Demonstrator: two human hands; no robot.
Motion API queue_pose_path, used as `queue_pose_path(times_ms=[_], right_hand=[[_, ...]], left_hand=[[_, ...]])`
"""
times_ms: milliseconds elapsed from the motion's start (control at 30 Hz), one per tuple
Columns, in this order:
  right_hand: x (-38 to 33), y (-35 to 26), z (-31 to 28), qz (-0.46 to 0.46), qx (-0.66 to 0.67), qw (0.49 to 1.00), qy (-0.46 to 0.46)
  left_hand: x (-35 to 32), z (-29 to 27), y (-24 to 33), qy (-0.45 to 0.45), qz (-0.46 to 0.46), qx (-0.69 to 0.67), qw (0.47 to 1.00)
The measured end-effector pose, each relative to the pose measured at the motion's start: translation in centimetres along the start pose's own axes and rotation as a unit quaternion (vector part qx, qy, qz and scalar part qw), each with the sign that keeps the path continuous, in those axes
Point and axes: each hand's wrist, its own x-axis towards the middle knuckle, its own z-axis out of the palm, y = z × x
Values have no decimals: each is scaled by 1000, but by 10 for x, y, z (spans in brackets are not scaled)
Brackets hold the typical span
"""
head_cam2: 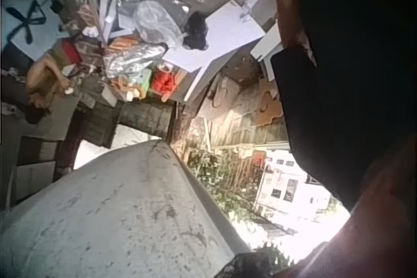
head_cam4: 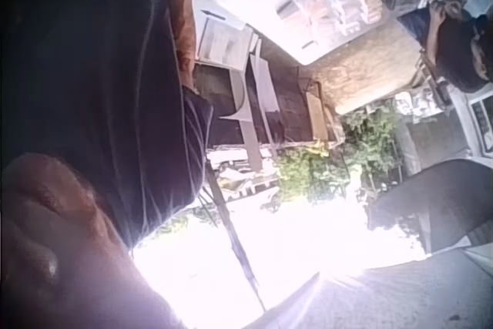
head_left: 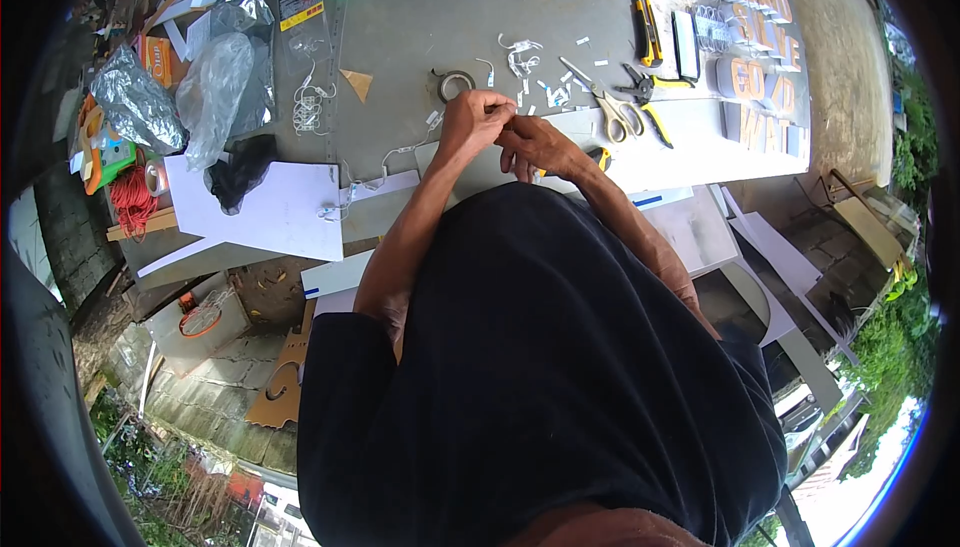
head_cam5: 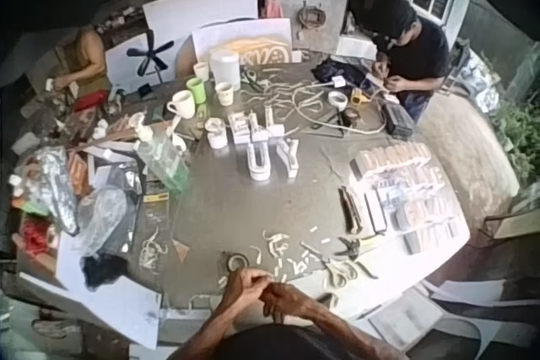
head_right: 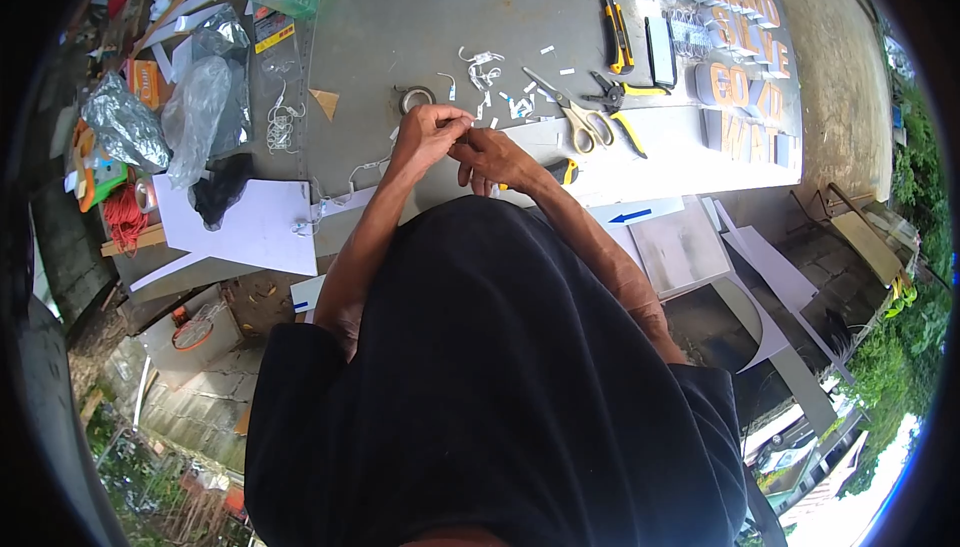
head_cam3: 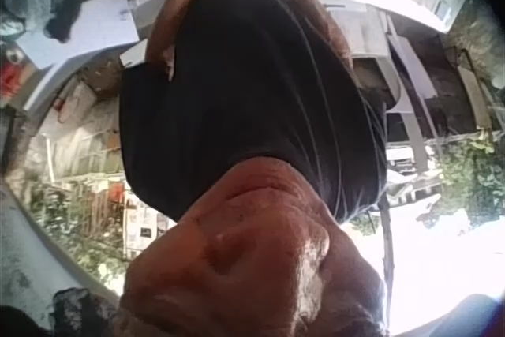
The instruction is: Assembling LED sign letters by connecting wires and applying adhesive or tape.
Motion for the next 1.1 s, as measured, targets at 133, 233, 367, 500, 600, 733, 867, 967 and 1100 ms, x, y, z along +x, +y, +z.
queue_pose_path(times_ms=[133,233,367,500,600,733,867,967,1100], right_hand=[[-1,25,-11,-48,144,988,-24],[13,35,-20,-18,316,949,14],[27,34,-22,-50,525,847,-59],[37,38,-55,-148,587,796,-28],[25,17,-78,-213,581,786,-1],[4,-13,-95,-267,527,807,-2],[-4,-26,-91,-302,511,804,-19],[-7,-28,-88,-338,518,785,-19],[-16,-43,-75,-329,453,824,87]], left_hand=[[-11,-1,-15,5,-16,-76,997],[-19,-10,-17,-54,-34,-258,964],[-36,-24,-16,-144,-15,-229,963],[-57,-39,-14,-128,-10,-214,968],[-78,-54,-14,-105,-8,-160,981],[-93,-70,-16,-94,-20,-115,989],[-98,-78,-26,-52,67,-76,994],[-100,-90,-20,-69,58,-28,996],[-105,-96,-27,-67,23,33,997]])
